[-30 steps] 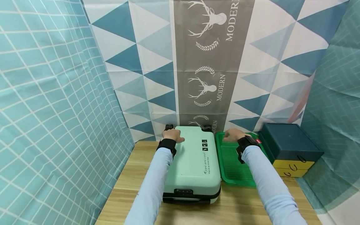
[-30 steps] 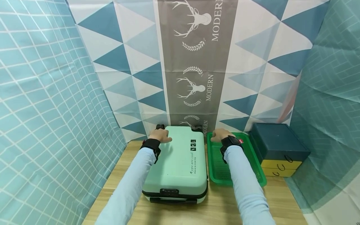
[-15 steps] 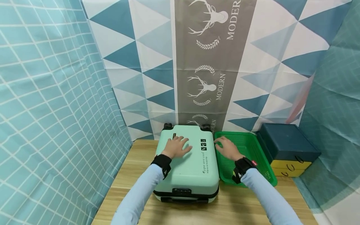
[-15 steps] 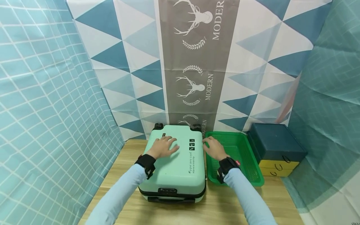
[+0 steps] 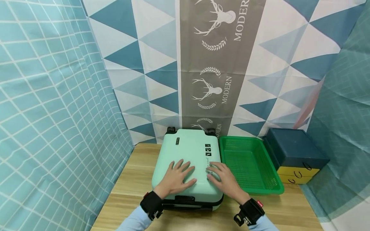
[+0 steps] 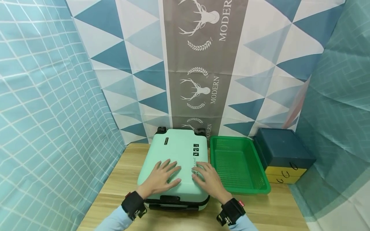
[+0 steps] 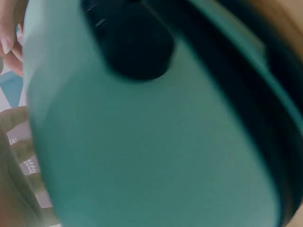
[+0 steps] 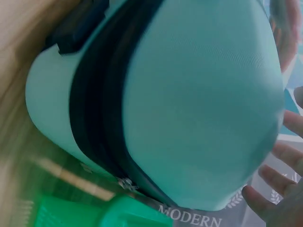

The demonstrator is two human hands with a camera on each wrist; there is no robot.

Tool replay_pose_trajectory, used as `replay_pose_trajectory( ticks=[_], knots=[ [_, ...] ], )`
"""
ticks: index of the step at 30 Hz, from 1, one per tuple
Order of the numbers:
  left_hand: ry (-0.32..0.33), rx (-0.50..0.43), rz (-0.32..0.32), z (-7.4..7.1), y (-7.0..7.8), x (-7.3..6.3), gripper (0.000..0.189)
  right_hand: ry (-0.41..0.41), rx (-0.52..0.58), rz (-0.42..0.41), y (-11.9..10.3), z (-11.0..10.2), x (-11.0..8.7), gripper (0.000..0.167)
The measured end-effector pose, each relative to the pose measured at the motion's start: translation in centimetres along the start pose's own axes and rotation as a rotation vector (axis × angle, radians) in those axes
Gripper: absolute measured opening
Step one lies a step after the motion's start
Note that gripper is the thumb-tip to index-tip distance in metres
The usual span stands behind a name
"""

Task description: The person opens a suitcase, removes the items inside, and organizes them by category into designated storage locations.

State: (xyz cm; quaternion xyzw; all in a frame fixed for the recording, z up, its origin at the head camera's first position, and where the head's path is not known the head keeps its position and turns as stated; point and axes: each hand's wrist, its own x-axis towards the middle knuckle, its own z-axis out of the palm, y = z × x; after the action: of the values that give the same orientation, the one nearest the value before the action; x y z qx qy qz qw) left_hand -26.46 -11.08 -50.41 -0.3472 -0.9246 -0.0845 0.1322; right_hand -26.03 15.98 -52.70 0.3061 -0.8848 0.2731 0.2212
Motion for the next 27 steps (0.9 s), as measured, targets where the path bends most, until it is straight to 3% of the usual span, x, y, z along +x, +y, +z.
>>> replay_pose_trajectory(
  ticks=[4,10,16,27],
  knots=[
    [0.008,0.024,0.008,0.7,0.4,-1.2,0.066,0.001,-0.017,0.0,-0.5,0.8,-0.9,0.03],
    [0.044,0.076,0.037,1.6,0.6,-1.7,0.079,0.034,-0.051,0.035,-0.5,1.9,-1.7,0.031],
    [0.092,0.098,0.074,2.6,0.3,-2.0,0.084,0.098,-0.098,-0.053,-0.1,3.1,-3.0,0.041],
    [0.178,0.157,0.098,3.4,-0.5,-2.5,0.088,-0.015,-0.13,-0.104,-0.1,3.6,-3.4,0.079]
  ],
)
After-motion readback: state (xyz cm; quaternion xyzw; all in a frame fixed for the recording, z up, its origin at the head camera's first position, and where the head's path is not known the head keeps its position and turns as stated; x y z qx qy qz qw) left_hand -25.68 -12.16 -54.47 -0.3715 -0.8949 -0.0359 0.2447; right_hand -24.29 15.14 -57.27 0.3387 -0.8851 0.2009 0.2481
